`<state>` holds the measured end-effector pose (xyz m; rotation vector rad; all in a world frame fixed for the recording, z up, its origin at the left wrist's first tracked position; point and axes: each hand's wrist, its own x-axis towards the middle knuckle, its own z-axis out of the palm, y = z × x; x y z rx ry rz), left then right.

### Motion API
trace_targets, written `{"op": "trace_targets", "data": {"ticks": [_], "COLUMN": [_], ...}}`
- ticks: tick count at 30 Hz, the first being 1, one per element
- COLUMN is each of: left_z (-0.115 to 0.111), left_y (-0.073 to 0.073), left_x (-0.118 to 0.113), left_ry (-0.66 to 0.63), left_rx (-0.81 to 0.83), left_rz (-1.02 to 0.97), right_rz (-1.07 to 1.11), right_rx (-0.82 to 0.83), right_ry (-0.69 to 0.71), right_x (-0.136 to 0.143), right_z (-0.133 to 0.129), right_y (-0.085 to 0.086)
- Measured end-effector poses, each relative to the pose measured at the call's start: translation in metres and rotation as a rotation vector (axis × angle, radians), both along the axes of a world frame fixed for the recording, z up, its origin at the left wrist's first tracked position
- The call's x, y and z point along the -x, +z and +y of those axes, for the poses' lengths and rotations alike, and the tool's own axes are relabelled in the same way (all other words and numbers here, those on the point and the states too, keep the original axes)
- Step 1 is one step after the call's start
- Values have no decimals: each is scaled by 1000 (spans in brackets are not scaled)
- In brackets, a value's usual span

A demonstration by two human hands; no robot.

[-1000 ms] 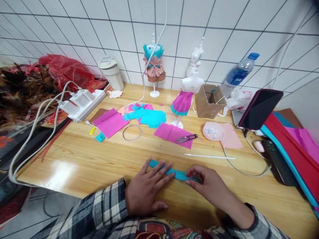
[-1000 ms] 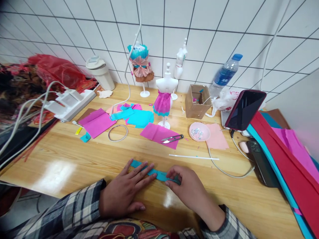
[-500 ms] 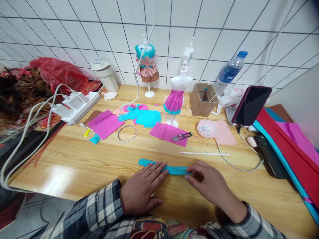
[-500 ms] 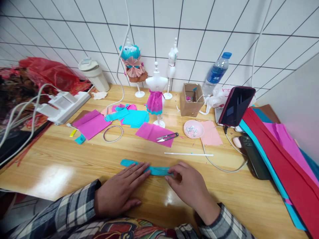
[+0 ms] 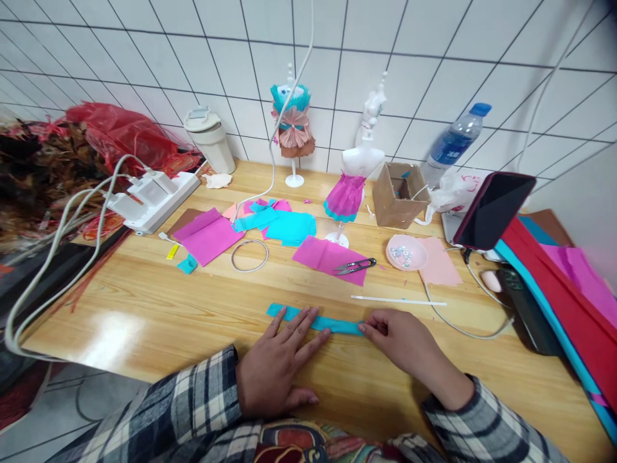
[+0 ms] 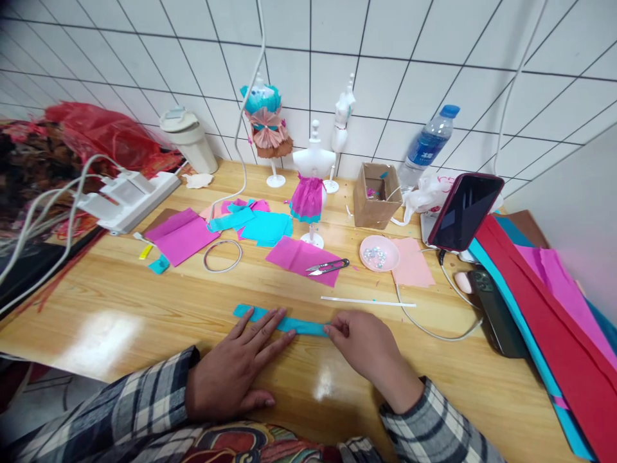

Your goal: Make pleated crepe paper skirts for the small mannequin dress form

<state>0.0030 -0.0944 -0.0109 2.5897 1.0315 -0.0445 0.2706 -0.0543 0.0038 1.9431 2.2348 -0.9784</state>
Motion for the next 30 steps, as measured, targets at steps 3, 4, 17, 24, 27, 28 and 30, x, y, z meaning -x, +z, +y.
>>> {"op": "trace_targets", "data": {"ticks": [3, 4, 17, 24, 27, 28, 30], "left_z": [1, 1, -7, -10, -9, -9, -8], "left_y": [0, 1, 2, 0, 1, 2, 3], "left_x": [0, 0, -9, -15, -11, -10, -9], "left_ry": [16, 21, 187, 221, 199, 190, 183], "left_rx": [7, 10, -23, -37, -12, -6, -1], "left_rz": [-23, -24, 9, 17, 6, 2, 0], "right_rz": [12, 10, -78, -73, -61, -39, 29], "right_rx": [-17, -26, 8, -34, -49, -53, -81], "right_ry": [-16, -27, -63, -88, -83, -62, -11], "right_x": [0, 1, 7, 6, 5, 3, -2], "right_z": [0, -1, 3, -5, -7, -8, -11], "right_y": [-5, -7, -4, -7, -8, -9, -10]}}
